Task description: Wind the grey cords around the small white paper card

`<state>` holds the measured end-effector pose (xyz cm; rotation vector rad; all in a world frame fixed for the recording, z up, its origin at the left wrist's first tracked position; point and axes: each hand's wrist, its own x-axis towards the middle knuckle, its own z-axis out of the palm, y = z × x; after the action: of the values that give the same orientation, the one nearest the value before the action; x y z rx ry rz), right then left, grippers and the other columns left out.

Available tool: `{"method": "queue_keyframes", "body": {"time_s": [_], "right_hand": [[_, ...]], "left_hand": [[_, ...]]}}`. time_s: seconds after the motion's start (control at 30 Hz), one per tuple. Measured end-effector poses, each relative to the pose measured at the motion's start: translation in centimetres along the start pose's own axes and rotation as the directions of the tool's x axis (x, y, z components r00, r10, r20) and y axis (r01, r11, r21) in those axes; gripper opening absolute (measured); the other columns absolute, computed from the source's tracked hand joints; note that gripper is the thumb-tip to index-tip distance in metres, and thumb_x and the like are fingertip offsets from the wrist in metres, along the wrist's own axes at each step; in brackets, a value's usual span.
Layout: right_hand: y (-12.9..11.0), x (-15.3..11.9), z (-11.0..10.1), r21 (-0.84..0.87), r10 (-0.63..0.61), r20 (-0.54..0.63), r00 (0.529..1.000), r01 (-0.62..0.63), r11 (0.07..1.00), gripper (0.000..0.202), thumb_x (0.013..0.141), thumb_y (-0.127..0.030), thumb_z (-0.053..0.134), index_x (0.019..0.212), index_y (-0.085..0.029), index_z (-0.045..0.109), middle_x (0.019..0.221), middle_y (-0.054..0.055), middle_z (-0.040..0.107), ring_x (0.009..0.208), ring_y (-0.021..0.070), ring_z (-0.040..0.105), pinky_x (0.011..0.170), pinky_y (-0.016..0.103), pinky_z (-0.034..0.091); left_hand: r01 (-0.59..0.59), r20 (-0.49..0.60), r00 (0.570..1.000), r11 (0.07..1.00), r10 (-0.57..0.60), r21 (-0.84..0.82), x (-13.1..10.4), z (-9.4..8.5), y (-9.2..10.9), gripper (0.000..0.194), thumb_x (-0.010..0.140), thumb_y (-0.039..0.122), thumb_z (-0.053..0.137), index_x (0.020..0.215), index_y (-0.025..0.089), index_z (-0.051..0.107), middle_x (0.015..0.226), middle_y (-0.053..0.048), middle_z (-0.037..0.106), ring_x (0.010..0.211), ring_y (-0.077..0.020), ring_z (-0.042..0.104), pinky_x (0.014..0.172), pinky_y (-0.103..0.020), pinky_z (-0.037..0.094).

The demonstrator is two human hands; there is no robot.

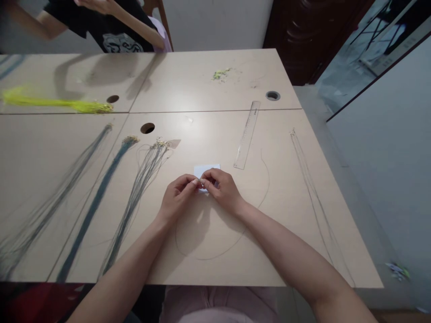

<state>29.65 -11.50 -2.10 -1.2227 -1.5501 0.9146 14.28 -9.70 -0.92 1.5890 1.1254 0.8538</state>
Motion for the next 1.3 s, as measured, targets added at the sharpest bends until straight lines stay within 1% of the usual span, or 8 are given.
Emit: {"method": "queue_keyframes", "body": {"time_s": [0.2,0.43,0.73,0.93,1.1,1.3], "right_hand": [[-0.03,-0.02,0.02,0.037,0.022,-0.011,1.000,-0.021,0.999,0.010,0.081,-0.025,0.052,0.076,-0.018,0.056,0.069,0.001,0.059,0.062,0.0117,0.052,0.057,0.025,0.039],[-0.10,0.05,0.04,0.057,0.008,-0.018,1.000,-0.007,0.998,0.010,0.081,-0.023,0.052,0.075,-0.017,0.055,0.068,0.000,0.058,0.060,0.0099,0.053,0.055,0.023,0.039],[-0.03,-0.03,0.01,0.043,0.014,-0.016,1.000,-0.013,0.999,0.010,0.082,-0.024,0.052,0.075,-0.017,0.055,0.069,0.000,0.058,0.061,0.0103,0.054,0.057,0.023,0.040],[0.08,-0.10,0.08,0.047,0.018,-0.017,1.000,-0.017,0.999,0.010,0.082,-0.025,0.052,0.077,-0.017,0.055,0.070,0.001,0.059,0.063,0.0113,0.055,0.058,0.024,0.041],[0.18,-0.11,0.09,0.045,0.033,-0.022,0.999,-0.032,0.999,0.010,0.082,-0.026,0.052,0.077,-0.018,0.055,0.071,0.001,0.060,0.064,0.0120,0.056,0.059,0.025,0.041],[0.03,-0.04,0.04,0.029,0.030,-0.021,0.999,-0.030,0.999,0.011,0.082,-0.026,0.052,0.076,-0.018,0.056,0.071,0.001,0.059,0.063,0.0112,0.055,0.058,0.024,0.040]], "left_hand": [[-0.011,-0.072,0.997,0.995,0.003,-0.102,-0.10,0.32,0.13,0.009,0.076,0.026,0.057,0.077,0.017,0.057,0.072,-0.001,0.060,0.067,-0.0113,0.056,0.062,-0.023,0.046],[0.046,-0.101,0.993,0.991,-0.059,-0.127,-0.19,0.29,0.07,0.015,0.073,0.027,0.061,0.079,0.014,0.059,0.074,-0.002,0.060,0.067,-0.0114,0.056,0.063,-0.023,0.044],[0.102,-0.093,0.989,0.984,-0.116,-0.145,-0.10,0.24,0.46,0.015,0.071,0.028,0.063,0.077,0.015,0.061,0.072,-0.001,0.063,0.064,-0.0105,0.056,0.063,-0.023,0.044],[0.152,-0.057,0.985,0.975,-0.162,-0.160,-0.04,0.09,0.46,0.015,0.072,0.029,0.062,0.077,0.016,0.061,0.070,-0.001,0.063,0.064,-0.0115,0.057,0.063,-0.023,0.044],[0.157,-0.037,0.985,0.971,-0.166,-0.180,-0.07,0.02,0.55,0.016,0.073,0.031,0.062,0.078,0.016,0.060,0.070,-0.002,0.062,0.065,-0.0121,0.057,0.064,-0.024,0.044],[0.139,-0.049,0.988,0.976,-0.149,-0.169,-0.06,0.08,0.57,0.017,0.072,0.032,0.062,0.078,0.016,0.060,0.071,-0.002,0.062,0.065,-0.0120,0.057,0.064,-0.024,0.044]]}}
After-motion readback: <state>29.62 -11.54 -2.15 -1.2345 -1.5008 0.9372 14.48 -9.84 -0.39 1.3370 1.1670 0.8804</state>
